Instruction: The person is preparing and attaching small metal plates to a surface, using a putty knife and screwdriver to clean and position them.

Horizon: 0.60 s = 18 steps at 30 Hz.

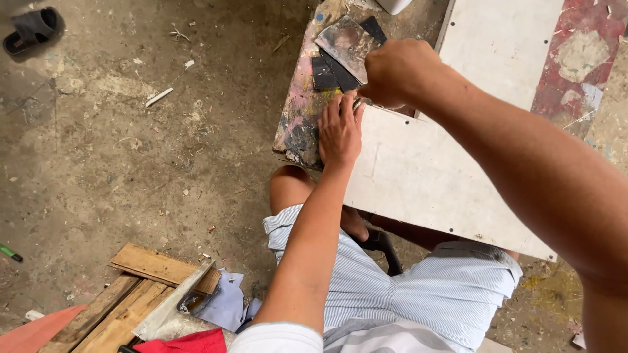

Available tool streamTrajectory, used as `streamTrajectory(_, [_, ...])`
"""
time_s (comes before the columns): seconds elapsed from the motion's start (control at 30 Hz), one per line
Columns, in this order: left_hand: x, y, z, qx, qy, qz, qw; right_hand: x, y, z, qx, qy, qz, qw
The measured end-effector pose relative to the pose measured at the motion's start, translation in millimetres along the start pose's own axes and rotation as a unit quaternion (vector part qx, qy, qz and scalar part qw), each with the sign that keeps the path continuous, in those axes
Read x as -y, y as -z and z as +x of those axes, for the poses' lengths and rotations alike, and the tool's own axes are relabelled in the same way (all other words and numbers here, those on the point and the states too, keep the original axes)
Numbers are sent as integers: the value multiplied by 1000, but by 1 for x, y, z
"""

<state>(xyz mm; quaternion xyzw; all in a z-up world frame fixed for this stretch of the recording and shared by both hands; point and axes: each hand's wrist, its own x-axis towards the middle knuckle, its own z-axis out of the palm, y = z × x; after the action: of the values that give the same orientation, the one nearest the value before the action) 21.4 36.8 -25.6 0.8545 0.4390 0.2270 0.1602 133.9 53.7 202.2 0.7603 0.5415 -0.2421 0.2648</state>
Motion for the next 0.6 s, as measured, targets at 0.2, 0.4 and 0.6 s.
streamTrajectory(0.2, [1, -8, -1, -5, 5, -12, 1000, -1, -11, 8, -42, 110, -153, 981])
streamTrajectory(0.4, [3, -11, -3, 33, 14, -9, 999, 2, -25, 14, -164, 207, -229, 937])
streamTrajectory(0.6, [4, -9, -7, 44, 17, -20, 999, 7, -18, -13, -76, 20, 12, 997])
